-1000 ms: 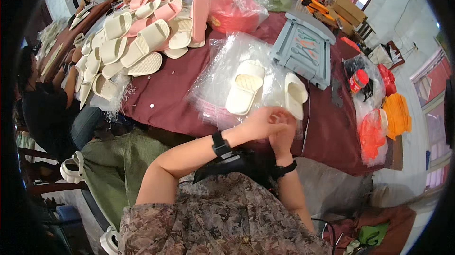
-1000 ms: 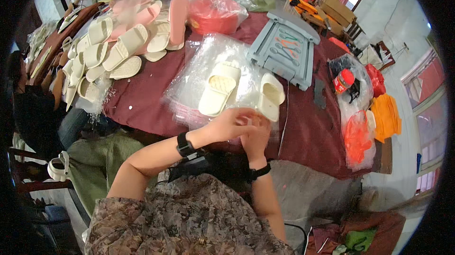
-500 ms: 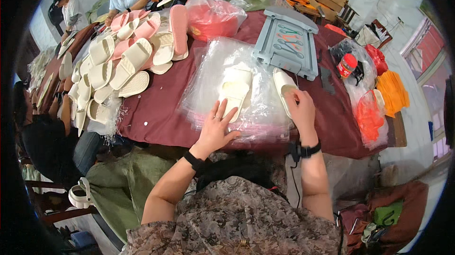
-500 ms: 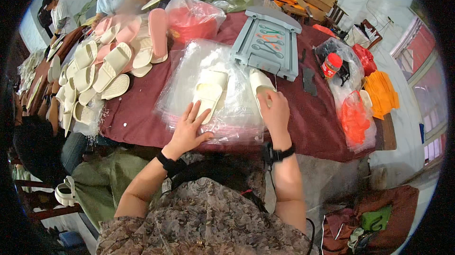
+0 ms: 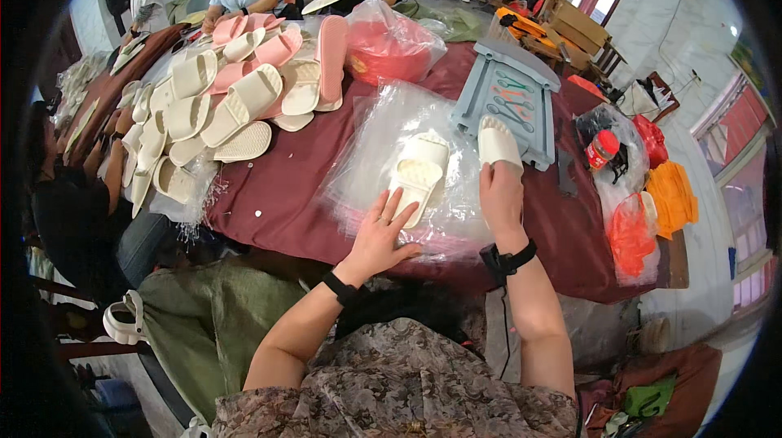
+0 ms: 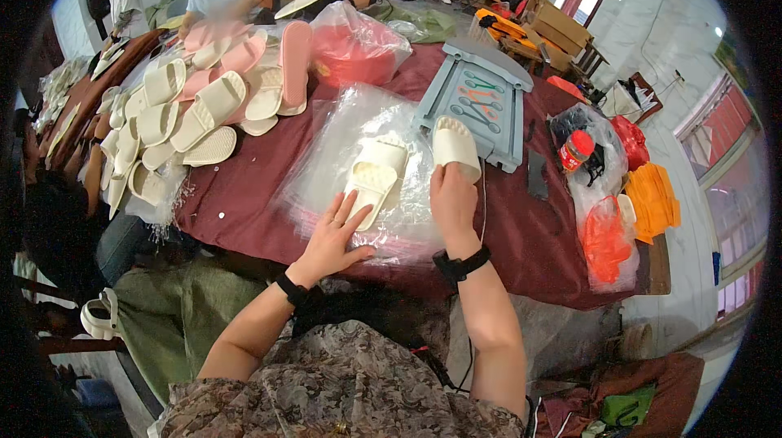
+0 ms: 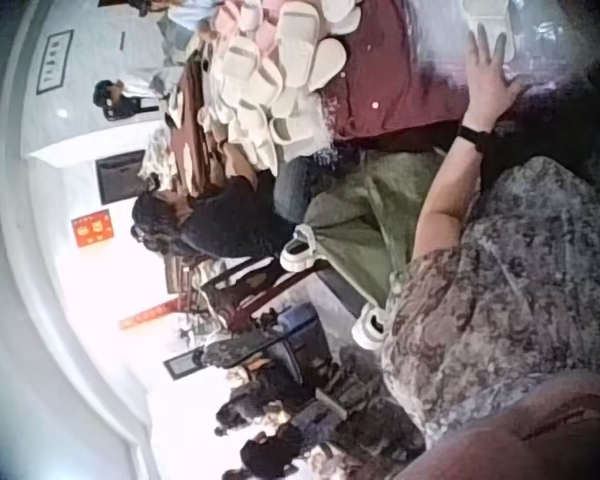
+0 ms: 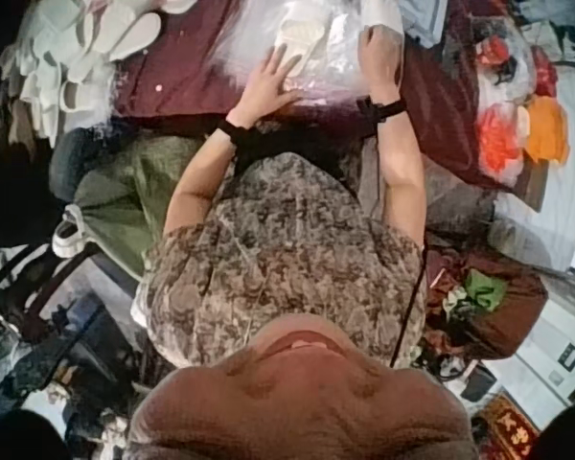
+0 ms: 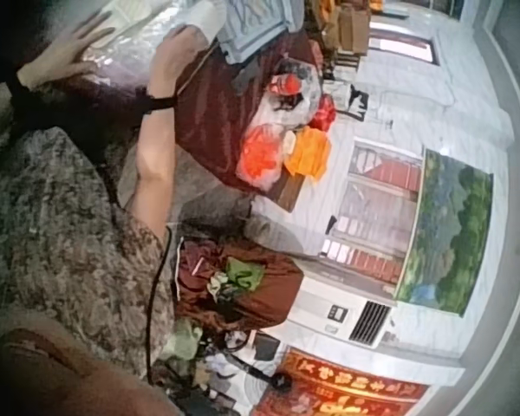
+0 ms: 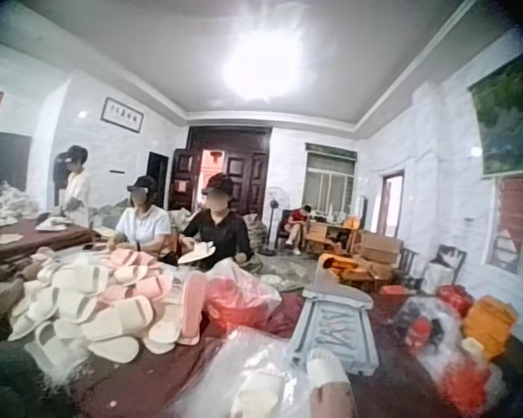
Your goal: Packing pairs of white plastic slippers into plastic bags at a workshop table.
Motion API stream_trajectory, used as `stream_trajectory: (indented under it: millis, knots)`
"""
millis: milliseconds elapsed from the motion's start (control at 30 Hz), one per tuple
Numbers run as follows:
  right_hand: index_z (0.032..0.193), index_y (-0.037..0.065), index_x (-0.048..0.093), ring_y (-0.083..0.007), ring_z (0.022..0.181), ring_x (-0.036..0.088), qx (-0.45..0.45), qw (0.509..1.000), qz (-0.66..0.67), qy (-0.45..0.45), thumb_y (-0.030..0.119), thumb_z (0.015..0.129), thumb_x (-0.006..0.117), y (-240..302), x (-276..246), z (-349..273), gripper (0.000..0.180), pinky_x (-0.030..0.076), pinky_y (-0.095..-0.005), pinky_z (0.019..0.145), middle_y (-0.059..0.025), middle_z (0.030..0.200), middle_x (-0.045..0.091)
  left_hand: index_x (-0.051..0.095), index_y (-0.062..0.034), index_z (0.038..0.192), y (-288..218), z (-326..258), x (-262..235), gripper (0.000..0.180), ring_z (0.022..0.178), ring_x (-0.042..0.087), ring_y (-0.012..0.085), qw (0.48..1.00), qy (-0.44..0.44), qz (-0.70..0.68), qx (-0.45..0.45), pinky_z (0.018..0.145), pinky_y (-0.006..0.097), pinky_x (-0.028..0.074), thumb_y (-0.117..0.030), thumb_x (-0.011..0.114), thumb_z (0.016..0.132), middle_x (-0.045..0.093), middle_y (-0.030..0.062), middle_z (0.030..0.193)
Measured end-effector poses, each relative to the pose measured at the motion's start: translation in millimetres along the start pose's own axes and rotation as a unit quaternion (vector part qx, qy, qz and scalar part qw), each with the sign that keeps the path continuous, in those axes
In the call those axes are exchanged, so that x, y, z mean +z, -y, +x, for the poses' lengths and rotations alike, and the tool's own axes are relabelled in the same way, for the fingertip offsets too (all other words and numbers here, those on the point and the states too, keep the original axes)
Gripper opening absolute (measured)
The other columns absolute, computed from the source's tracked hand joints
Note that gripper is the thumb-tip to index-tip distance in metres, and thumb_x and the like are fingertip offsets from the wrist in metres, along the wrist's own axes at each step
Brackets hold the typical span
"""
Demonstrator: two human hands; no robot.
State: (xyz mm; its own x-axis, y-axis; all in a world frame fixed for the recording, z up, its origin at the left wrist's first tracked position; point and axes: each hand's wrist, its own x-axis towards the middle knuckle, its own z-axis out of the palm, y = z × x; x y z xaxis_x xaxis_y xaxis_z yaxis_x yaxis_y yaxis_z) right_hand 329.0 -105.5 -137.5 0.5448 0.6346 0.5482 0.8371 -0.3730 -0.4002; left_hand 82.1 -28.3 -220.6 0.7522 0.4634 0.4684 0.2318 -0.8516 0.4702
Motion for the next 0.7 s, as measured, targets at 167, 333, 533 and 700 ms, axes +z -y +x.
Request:
stream_trajectory:
  millis: [167, 333, 533, 700]
  knots:
    - [0.093, -0.004, 0.067, -0.0441, 0.088, 0.066, -0.02, 0.973, -0.137, 0.186, 0.032, 0.092, 0.063, 26, 31, 9, 0.037, 0.053, -0.0502, 0.079, -0.0263, 0.091, 0.069, 0.047, -0.0167, 0.15, -1, 5, 5, 0.086, 0.144, 0.029, 0.0496, 1.0, 0.007, -0.001, 0.006, 0.115, 0.055, 0.033, -0.046, 0.081, 0.076, 0.031, 0.0234, 0.16]
    - [0.118, -0.005, 0.063, -0.0386, 0.094, 0.069, 0.0, 0.957, -0.081, 0.277, 0.055, 0.08, 0.074, 47, 43, 1, 0.071, 0.055, -0.0459, 0.082, -0.0215, 0.101, 0.071, 0.047, -0.0157, 0.15, 2, -3, 0, 0.084, 0.144, 0.03, 0.0504, 1.0, 0.003, 0.008, -0.003, 0.115, 0.055, 0.033, -0.046, 0.079, 0.078, 0.029, 0.0238, 0.16]
    - [0.104, -0.002, 0.069, -0.0386, 0.086, 0.07, -0.009, 0.975, -0.134, 0.175, 0.061, 0.088, 0.063, 37, 70, -10, 0.065, 0.055, -0.0472, 0.076, -0.0246, 0.092, 0.071, 0.043, -0.0165, 0.152, 3, -4, 1, 0.085, 0.144, 0.03, 0.0514, 1.0, -0.006, 0.015, 0.01, 0.114, 0.055, 0.034, -0.048, 0.078, 0.081, 0.026, 0.0235, 0.162]
    - [0.082, 0.001, 0.072, -0.039, 0.073, 0.069, -0.033, 0.991, -0.085, 0.099, 0.052, 0.097, 0.056, 16, 78, -6, 0.056, 0.054, -0.0483, 0.071, -0.0209, 0.075, 0.07, 0.04, -0.0059, 0.152, -2, -2, 1, 0.092, 0.143, 0.031, 0.0517, 1.0, -0.011, 0.006, -0.015, 0.115, 0.053, 0.033, -0.05, 0.078, 0.08, 0.024, 0.0327, 0.159]
